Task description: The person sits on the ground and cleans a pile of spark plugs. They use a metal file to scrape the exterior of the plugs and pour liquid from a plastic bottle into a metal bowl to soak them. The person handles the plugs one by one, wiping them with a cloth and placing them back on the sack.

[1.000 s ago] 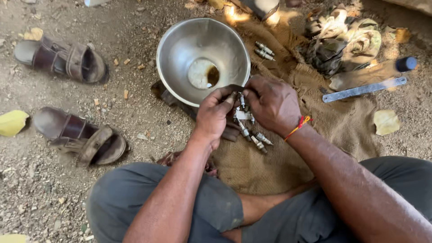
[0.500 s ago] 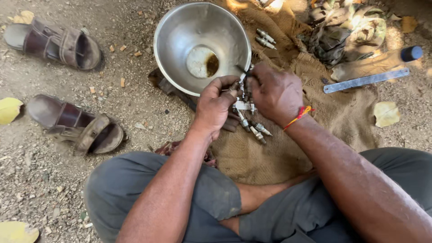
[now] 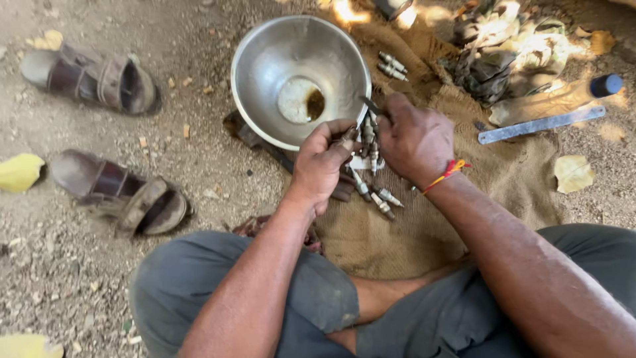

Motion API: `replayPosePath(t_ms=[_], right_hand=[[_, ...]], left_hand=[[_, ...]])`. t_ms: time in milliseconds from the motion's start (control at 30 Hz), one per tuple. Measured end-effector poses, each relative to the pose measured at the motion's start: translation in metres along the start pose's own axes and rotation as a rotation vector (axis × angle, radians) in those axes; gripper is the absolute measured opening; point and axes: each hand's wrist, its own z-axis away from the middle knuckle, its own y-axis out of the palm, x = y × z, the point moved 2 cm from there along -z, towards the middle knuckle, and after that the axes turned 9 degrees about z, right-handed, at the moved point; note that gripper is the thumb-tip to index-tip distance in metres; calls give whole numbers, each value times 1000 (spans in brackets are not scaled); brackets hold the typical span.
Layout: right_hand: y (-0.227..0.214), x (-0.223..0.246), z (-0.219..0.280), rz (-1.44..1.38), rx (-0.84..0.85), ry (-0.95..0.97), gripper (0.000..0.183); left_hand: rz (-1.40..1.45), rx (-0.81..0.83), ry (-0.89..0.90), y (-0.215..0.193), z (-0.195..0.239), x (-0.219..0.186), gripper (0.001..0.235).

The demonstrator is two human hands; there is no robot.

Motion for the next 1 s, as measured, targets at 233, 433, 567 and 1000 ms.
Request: replayPosePath(t_ms=[233, 433, 567, 1000], right_hand=[[-8, 22, 9, -100, -63, -253, 11], [12, 7, 9, -6, 71, -116, 17], [16, -33, 0, 70, -7, 36, 17], [-9, 14, -2, -276, 142, 70, 18]], left_hand=[[-10, 21, 41, -6, -7, 3, 29], [-51, -39, -1, -10, -11, 7, 30], [128, 107, 88, -11, -11, 16, 31], [117, -39, 43, -14, -14, 13, 31]])
